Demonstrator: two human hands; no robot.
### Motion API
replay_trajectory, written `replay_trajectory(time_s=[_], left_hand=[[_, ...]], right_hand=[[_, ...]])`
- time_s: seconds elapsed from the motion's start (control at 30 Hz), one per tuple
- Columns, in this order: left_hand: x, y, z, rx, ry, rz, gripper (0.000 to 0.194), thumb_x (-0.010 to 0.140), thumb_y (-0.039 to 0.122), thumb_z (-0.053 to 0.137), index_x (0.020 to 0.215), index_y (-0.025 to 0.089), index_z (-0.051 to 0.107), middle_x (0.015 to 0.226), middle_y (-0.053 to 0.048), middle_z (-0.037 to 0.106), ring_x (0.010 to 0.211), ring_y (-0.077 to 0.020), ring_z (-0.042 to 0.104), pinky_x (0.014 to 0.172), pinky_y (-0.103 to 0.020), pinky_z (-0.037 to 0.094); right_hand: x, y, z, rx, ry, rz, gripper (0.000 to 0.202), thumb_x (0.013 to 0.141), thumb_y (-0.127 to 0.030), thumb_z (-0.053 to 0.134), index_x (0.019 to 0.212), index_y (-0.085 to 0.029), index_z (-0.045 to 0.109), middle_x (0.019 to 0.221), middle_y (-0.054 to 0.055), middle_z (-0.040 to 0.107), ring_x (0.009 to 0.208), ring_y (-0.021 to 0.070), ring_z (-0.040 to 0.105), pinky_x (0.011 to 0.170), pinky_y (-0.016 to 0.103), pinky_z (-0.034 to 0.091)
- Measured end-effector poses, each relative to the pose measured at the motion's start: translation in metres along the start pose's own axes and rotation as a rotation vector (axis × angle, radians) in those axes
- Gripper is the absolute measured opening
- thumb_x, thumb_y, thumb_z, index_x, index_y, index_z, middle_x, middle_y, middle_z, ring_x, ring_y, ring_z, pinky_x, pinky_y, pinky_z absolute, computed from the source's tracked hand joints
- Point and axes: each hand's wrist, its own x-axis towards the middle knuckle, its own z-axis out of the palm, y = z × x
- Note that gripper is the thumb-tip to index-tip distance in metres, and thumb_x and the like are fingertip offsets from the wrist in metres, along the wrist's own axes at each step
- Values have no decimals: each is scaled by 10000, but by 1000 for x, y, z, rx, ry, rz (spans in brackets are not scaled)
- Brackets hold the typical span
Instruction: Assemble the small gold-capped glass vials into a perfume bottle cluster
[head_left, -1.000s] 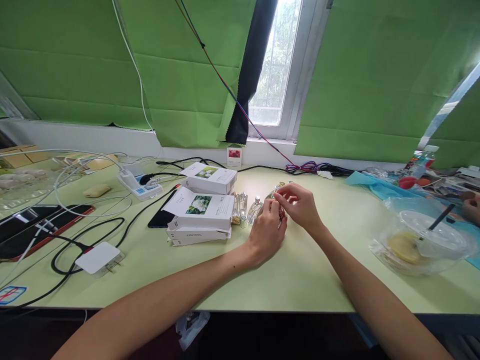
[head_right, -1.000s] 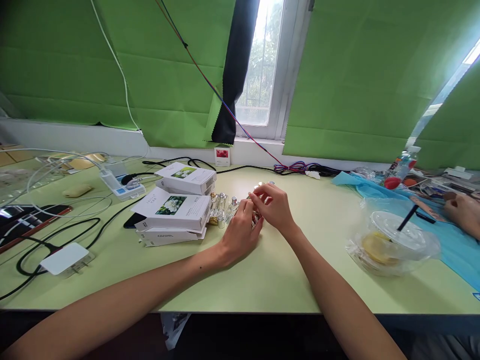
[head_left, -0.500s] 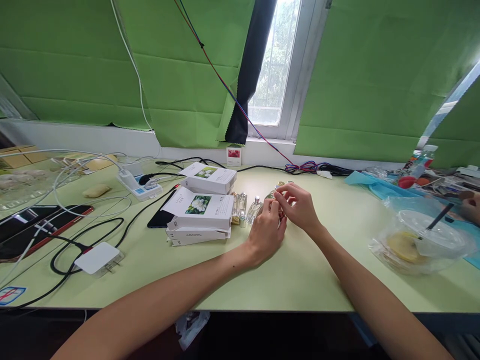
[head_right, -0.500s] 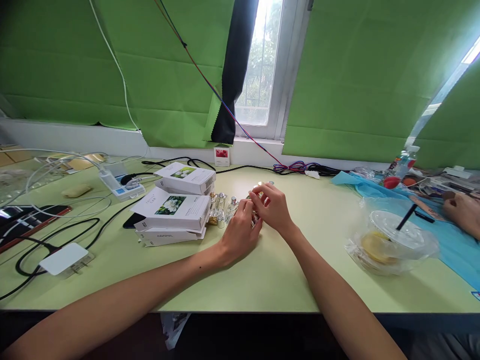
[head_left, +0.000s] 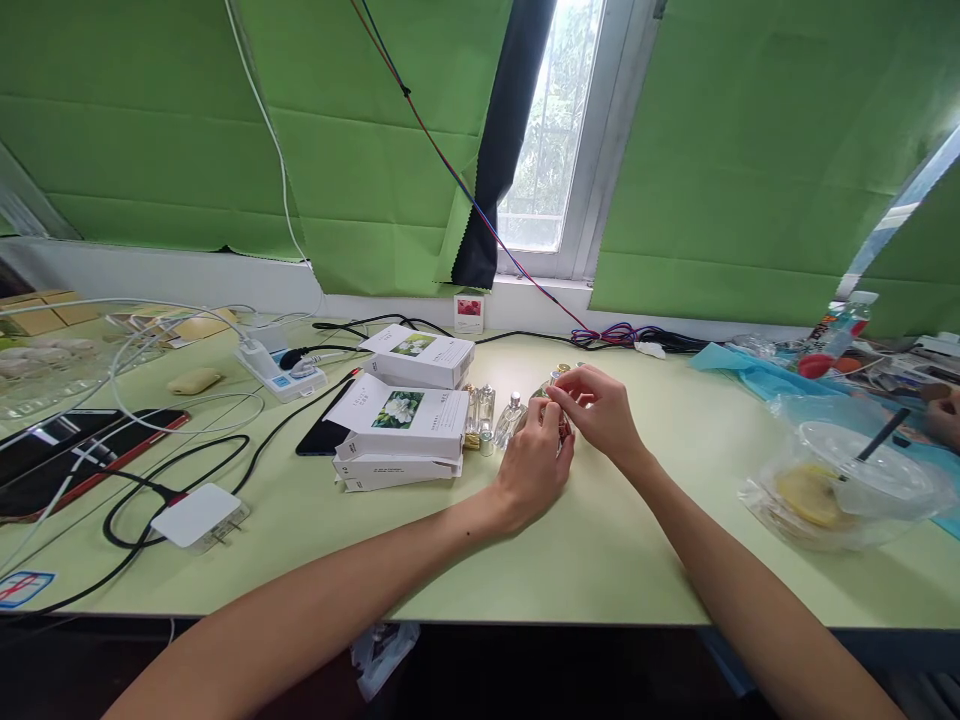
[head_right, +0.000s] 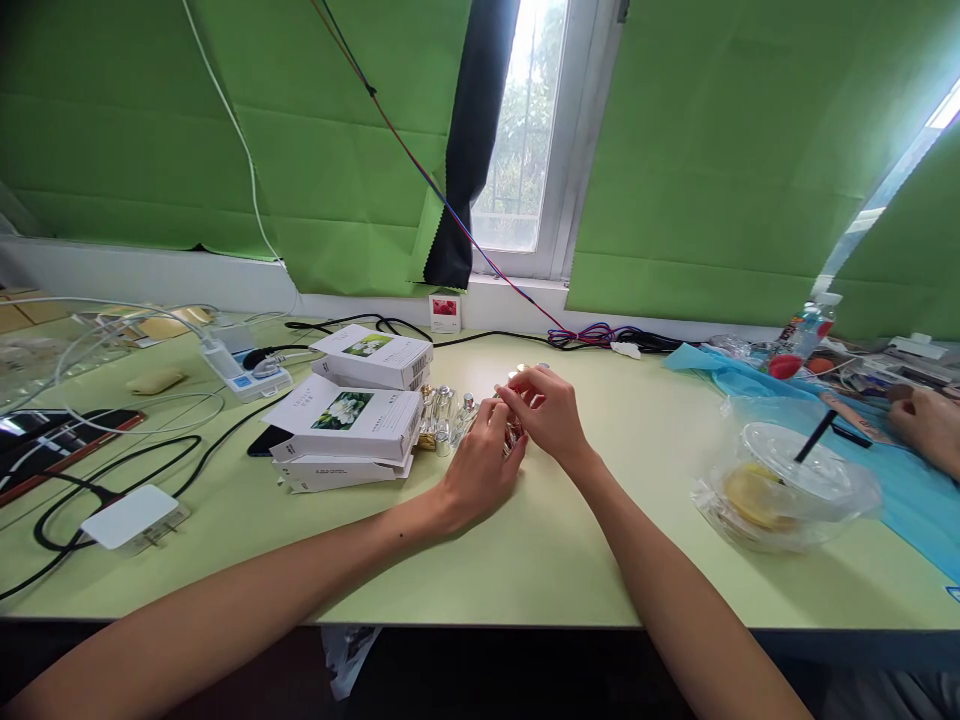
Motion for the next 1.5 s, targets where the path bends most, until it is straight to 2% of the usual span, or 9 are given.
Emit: replay_trajectory(time_s=[0.17,0.43,0.77,1.23,1.5], left_hand=[[0,-1,0,5,2,7,215,936,175,500,1134,211,424,1149,-91,520,823,-185,615,703,-355,555],[1,1,-2,-14,-18,3,223,921,154,491,1129,208,432,1177,-98,523,812,-181,614,694,-350,551],[0,3,-3,14,-5,5,211,931,161,494,1129,208,437,1159,-102,524,929,-226,633,711,-359,558],[0,4,-4,12,-1,10,131,928,165,489,1040,210,437,1130,-90,525,881,-205,618,699,-351,552],[0,0,-1,27,20,25,166,927,175,492,1080,212,440,1137,-91,531,853,-199,625,681,-347,551]], right_hand=[[-1,2,2,-17,8,-12,322,862,-496,722,749,-202,649,782,24,624,613,133,602,528,269,491],[-4,-1,2,-36,-12,-64,243,955,-410,602,844,-206,674,810,24,630,595,115,556,499,247,453],[-3,-2,2,32,-10,32,258,890,-439,675,786,-203,666,775,21,657,604,135,620,524,262,474],[0,-2,3,101,-5,91,313,827,-482,743,733,-196,656,742,18,657,564,131,583,533,289,482],[-1,-1,4,86,13,82,312,817,-474,757,721,-201,642,735,13,646,572,130,560,543,289,486]])
